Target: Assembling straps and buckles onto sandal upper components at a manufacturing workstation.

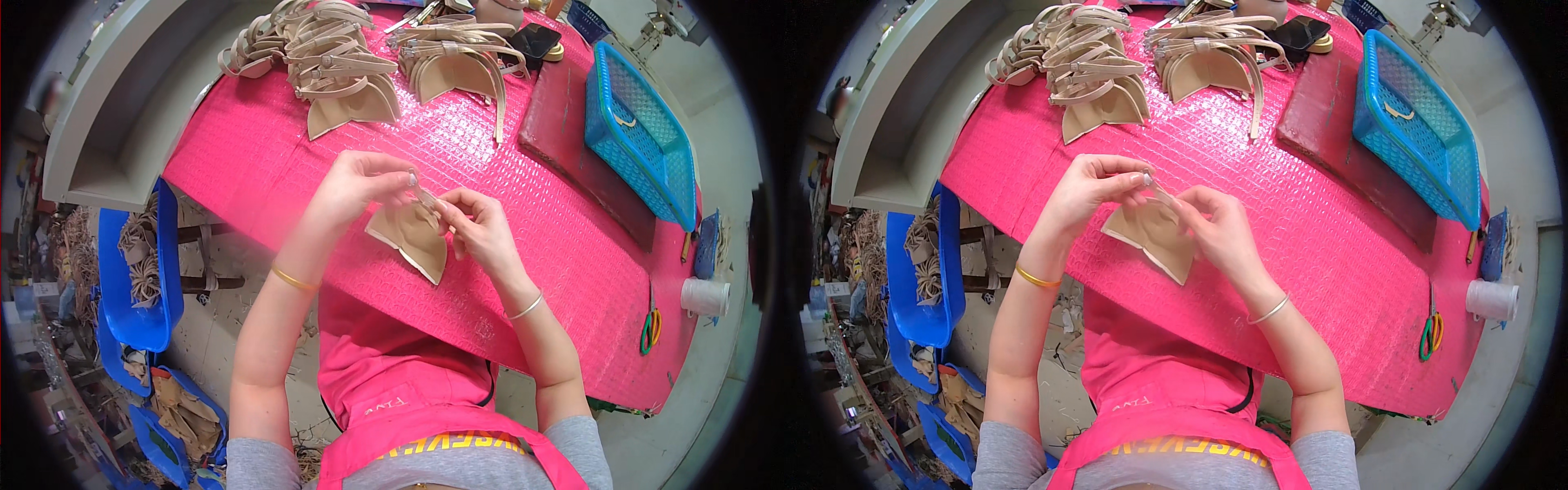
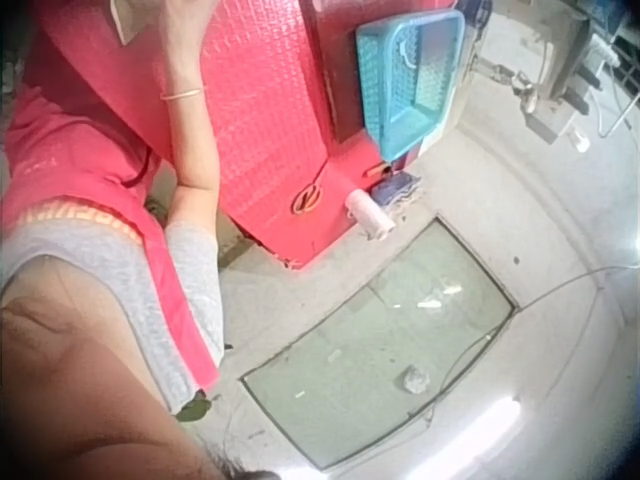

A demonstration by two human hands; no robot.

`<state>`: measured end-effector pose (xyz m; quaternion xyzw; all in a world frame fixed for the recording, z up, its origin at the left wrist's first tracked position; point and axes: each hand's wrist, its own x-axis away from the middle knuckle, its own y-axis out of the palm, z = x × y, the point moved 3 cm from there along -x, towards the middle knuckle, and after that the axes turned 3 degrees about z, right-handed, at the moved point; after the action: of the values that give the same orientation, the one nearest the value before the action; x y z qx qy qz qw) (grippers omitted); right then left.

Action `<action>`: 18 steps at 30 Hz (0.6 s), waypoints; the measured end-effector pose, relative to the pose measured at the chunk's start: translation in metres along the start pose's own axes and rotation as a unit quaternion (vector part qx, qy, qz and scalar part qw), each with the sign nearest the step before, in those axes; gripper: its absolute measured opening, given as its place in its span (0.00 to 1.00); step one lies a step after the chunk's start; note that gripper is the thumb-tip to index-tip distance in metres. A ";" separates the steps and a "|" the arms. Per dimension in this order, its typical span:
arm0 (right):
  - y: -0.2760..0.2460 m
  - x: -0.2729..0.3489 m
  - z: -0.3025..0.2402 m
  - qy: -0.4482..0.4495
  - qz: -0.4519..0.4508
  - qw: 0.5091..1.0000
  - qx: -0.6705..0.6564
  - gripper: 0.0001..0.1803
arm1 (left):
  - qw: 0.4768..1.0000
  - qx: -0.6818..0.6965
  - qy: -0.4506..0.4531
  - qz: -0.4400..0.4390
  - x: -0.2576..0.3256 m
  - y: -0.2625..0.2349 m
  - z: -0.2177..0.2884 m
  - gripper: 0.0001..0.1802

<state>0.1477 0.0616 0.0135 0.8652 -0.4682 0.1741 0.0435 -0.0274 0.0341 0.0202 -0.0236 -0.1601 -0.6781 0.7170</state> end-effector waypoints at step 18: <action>0.016 0.001 -0.002 -0.072 -0.001 0.985 -0.155 0.11 | 0.999 -0.024 0.013 -0.020 0.011 0.009 0.010 0.15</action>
<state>0.1343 0.0519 0.0148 0.8590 -0.4901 0.0372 0.1435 -0.0198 0.0273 0.0343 -0.0287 -0.1347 -0.6962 0.7045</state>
